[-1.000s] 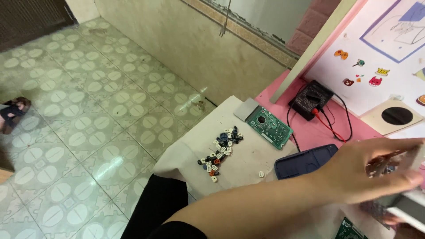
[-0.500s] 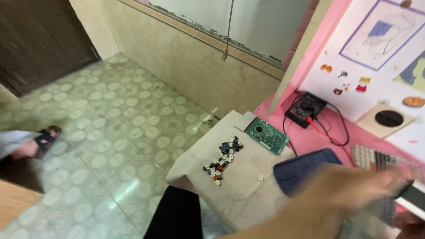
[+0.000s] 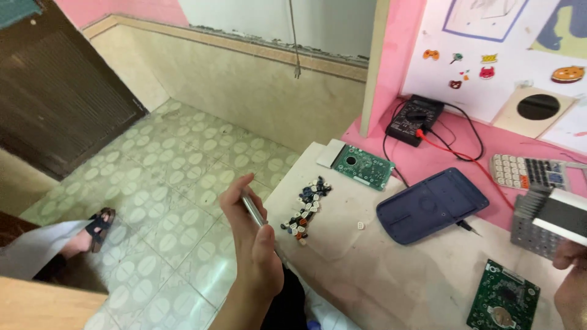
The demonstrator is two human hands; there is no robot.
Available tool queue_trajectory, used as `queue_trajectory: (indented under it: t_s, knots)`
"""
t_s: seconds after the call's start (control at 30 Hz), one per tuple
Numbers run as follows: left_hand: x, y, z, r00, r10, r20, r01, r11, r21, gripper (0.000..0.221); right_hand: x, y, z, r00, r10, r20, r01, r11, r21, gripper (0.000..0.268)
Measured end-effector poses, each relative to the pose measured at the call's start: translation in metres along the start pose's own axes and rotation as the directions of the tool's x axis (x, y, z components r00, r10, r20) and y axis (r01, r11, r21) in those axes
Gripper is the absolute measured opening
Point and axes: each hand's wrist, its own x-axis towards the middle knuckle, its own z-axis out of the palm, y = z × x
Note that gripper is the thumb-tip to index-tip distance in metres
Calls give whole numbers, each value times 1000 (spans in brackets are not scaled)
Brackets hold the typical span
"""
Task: Cleaning electronic components with a handheld vacuum and inspecting circuit boards and wires at a repair bench.
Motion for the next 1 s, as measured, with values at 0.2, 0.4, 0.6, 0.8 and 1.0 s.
queue_trajectory:
  t_s: [0.2,0.4,0.6,0.8,1.0]
  knots:
    - [-1,-1,13,998,48,27,-51,991,128,62,-22,-73,31,994,-66,-90,66,998,-9,32]
    - [5,-2,37,996,8,85,-22,986,165,61,-30,-94,39,990,-95,-102,88,994,-68,28]
    - [10,-4,52,992,6,127,-20,994,107,56,-36,-125,50,993,20,-117,-6,993,116,28]
    - [12,-6,69,988,41,147,-59,991,122,51,-59,-193,65,978,70,-194,-81,996,-47,35]
    - [17,-5,90,976,90,199,-109,990,89,45,-58,-211,68,985,-24,-169,47,989,138,20]
